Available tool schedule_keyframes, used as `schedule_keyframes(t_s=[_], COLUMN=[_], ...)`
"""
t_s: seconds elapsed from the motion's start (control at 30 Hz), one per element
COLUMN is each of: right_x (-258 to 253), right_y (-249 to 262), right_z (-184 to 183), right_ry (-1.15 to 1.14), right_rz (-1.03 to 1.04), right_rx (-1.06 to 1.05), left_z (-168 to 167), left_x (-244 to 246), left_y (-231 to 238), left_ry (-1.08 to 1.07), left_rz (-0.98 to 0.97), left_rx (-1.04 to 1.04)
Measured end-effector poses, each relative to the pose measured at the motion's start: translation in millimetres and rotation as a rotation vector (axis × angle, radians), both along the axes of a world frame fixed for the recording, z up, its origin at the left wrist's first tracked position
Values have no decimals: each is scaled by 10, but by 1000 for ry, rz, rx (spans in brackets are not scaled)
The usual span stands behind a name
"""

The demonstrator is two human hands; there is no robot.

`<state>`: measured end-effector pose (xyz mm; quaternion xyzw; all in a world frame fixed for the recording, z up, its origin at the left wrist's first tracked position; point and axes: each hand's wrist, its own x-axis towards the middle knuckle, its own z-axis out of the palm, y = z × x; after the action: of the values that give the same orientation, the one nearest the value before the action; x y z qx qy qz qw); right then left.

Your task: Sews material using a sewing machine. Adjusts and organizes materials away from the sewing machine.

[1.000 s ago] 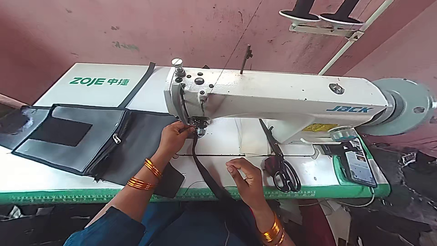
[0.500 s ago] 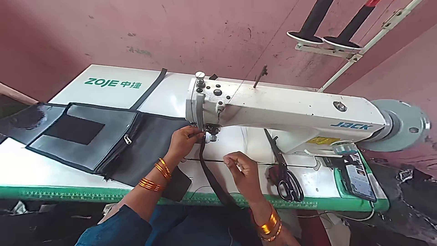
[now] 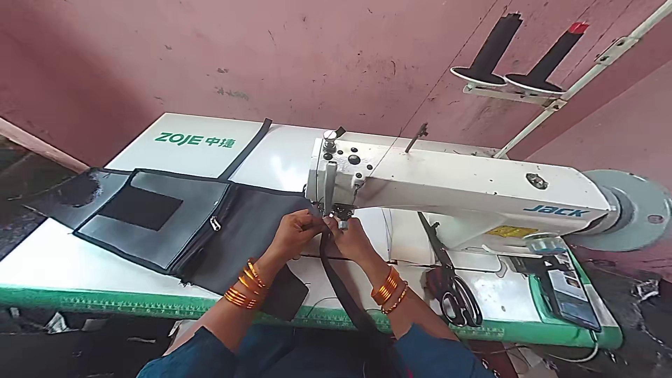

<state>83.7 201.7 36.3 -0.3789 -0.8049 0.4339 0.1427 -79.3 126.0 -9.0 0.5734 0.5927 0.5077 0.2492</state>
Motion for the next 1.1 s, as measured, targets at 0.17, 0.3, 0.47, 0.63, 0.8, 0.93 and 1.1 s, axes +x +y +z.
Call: schedule_keyframes(t_s=[0.17,0.3,0.47,0.63,0.8,0.93,1.1], right_x=[77,145,132,114,226,241,235], right_y=[-31,-16,-33,15,224,260,258], right_z=[-126,-194,-205,-167,-79,-76,-128], right_ry=[170,287,307,266,223,265,263], right_rz=[-1,9,-2,-99,-362,-417,-389], right_rx=[92,132,247,152,-229,-280,-223], left_z=[-1,-7,-7,86,236,222,204], left_x=[-20,-34,-38,13,102,100,92], left_y=[-5,-2,-3,41,101,106,113], left_ry=[19,15,22,42,-4,-37,-16], left_rz=[-32,-52,-51,112,222,214,227], left_rx=[-18,-31,-31,-173,-332,-311,-321])
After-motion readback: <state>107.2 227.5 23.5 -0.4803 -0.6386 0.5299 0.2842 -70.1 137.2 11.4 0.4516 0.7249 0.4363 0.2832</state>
